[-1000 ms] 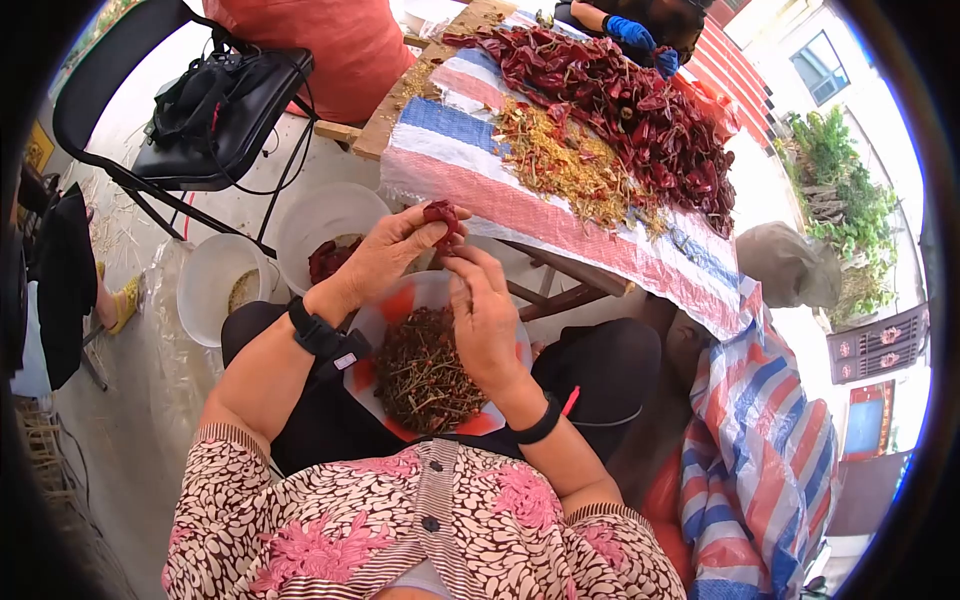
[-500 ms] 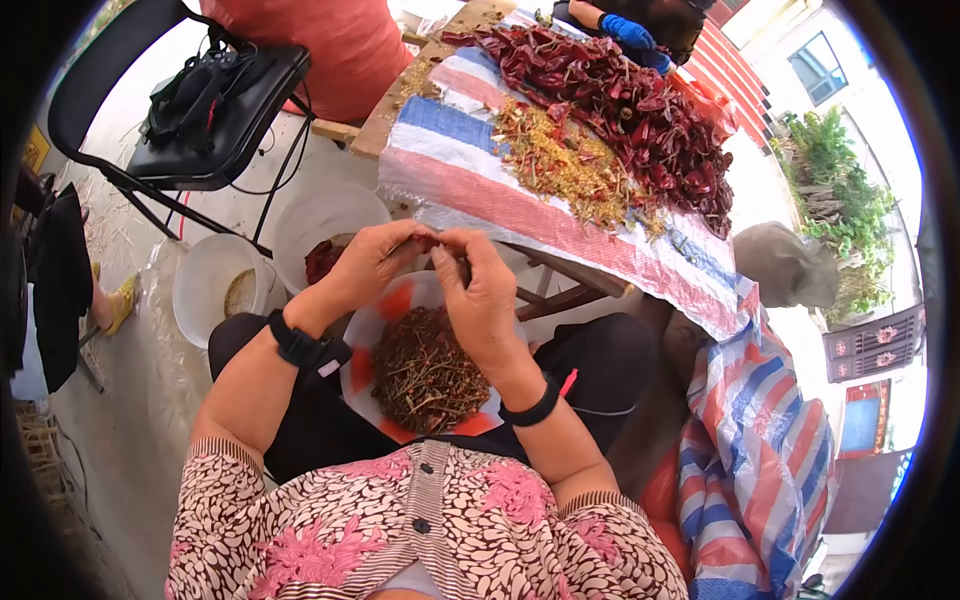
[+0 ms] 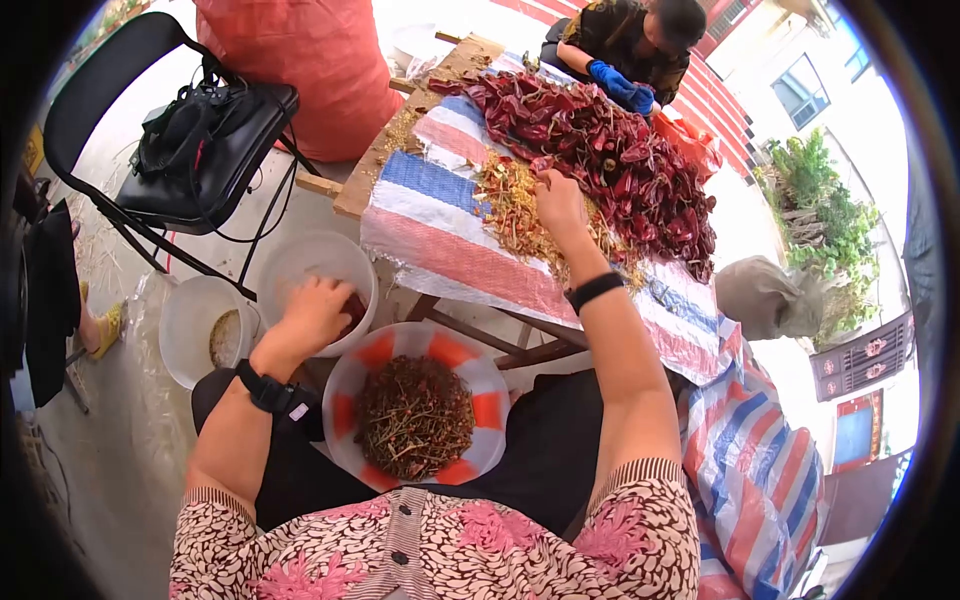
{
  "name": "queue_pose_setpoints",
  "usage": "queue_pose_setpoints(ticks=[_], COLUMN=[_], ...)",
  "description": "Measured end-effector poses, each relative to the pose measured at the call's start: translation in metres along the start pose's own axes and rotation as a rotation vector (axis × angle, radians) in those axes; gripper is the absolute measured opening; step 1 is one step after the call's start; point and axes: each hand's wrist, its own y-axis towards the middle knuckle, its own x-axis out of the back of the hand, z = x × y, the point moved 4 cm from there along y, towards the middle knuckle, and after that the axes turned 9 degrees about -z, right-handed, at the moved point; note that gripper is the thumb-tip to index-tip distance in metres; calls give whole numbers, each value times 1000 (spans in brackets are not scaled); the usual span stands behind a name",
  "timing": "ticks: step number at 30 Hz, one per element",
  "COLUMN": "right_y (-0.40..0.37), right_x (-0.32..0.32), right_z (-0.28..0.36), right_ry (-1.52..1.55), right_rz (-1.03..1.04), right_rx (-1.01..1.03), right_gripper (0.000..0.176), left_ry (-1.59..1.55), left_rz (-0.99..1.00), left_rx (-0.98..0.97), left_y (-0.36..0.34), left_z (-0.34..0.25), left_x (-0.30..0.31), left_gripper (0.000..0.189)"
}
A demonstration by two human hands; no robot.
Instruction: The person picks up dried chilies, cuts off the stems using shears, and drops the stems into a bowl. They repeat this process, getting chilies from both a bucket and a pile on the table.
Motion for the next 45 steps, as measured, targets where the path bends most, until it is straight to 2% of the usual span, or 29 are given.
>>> queue_pose_setpoints(ticks=[2,3,7,9,12,15,19,22,25,28,29,32,39,42,45], right_y=[39,33,36,62,51,38,-37,-102,-172,-227,-239,-263,-275,-277,-285], right_x=[-41,-34,-34,-66,-52,-34,27,44,46,37,34,29,38,42,26], right_z=[-52,-32,-8,-50,-43,-34,44,77,112,129,132,132,133,134,115], right_ry=[36,291,368,265,421,496,738,1013,1162,1151,1169,1320,1503,1481,1518], right_rz=[-30,98,243,209,25,-113,10,175,251,267,242,321,292,233,255], right_rx=[-40,-337,-449,-321,-371,-296,-391,-360,-430,-457,-408,-533,-626,-695,-838], right_gripper=[32,33,31,30,27,25,25,24,25,27,28,26,25,22,21], left_ry=[-45,-55,-47,-40,-73,-154,-316,-902,-1406,-1569,-1522,-1742,-1765,-1797,-1751], left_rz=[124,151,199,210,189,181,128,103,174,114,158,296,275,281,255], left_rx=[-44,-45,-99,-102,-114,-104,-97,23,125,37,17,74,220,208,235], left_y=[1,2,7,8,10,15,22,26,29,27,28,25,16,13,16], left_z=[-6,-9,-11,-14,-18,-23,-36,-50,-65,-78,-77,-84,-80,-74,-65], left_x=[-12,-13,-20,-18,-14,-7,5,11,15,29,24,21,22,25,18], left_gripper=[41,36,31,30,29,31,31,32,38,43,42,40,29,28,29])
